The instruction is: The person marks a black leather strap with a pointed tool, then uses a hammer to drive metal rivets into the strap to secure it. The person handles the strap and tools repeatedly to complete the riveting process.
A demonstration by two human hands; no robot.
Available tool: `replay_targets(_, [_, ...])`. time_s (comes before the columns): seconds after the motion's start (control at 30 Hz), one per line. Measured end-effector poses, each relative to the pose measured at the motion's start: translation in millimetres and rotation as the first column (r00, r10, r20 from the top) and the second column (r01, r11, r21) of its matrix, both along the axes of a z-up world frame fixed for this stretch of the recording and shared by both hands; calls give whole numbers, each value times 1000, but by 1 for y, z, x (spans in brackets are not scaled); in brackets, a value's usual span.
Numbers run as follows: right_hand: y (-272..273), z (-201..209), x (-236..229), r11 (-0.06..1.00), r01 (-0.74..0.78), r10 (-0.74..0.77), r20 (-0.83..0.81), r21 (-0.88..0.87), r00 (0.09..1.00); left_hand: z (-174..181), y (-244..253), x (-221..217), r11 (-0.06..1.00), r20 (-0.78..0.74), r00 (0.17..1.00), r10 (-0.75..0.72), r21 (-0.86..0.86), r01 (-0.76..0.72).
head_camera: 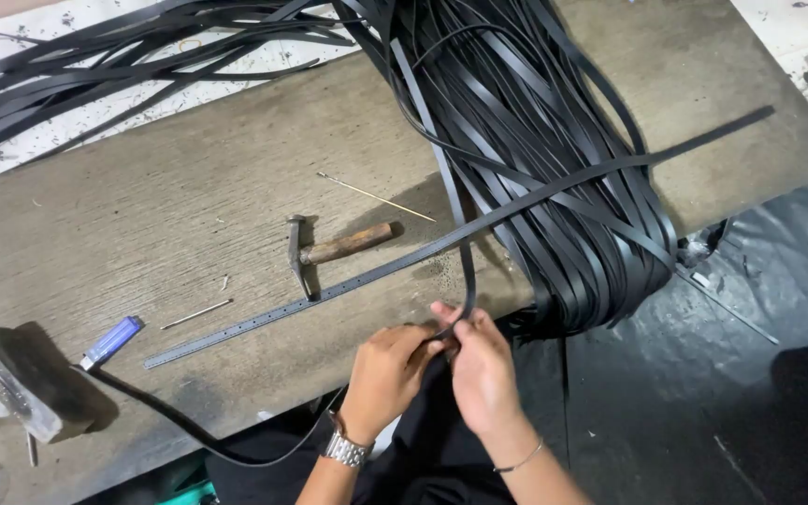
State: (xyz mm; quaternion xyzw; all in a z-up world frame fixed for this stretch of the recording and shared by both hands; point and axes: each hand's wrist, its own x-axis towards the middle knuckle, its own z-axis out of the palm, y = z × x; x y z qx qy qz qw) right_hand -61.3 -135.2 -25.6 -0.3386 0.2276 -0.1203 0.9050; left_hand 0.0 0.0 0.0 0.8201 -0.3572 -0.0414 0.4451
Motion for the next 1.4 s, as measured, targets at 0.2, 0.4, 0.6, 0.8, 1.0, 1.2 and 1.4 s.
replay_targets(0.2, [-47,7,17,955,122,-133,25,272,991,4,20,-3,985,-235,971,-48,149,84])
replay_targets(0.4, [-29,-12,-7,992,120,-120,1,42,993,36,19,-1,970,-380,925,-20,219,110])
replay_targets(0.6, [0,-5,-25,996,45,-42,-32,79,999,14,-5,-14,984,-266,961,-71,138,110])
replay_targets(0.8, [-41,-1,-13,974,112,-119,22,199,993,45,17,-10,984,-390,912,-128,65,166])
replay_targets(1.0, [-51,22,-19,989,149,-146,155,-9,977,23,57,-13,967,-496,858,138,256,-8])
replay_targets(1.2, [-42,38,-22,864,323,-265,196,-386,944,29,56,3,903,-368,885,285,411,-120])
replay_targets(1.4, [-64,54,-14,754,416,-361,208,-508,909,32,38,19,933,-297,917,268,317,-170])
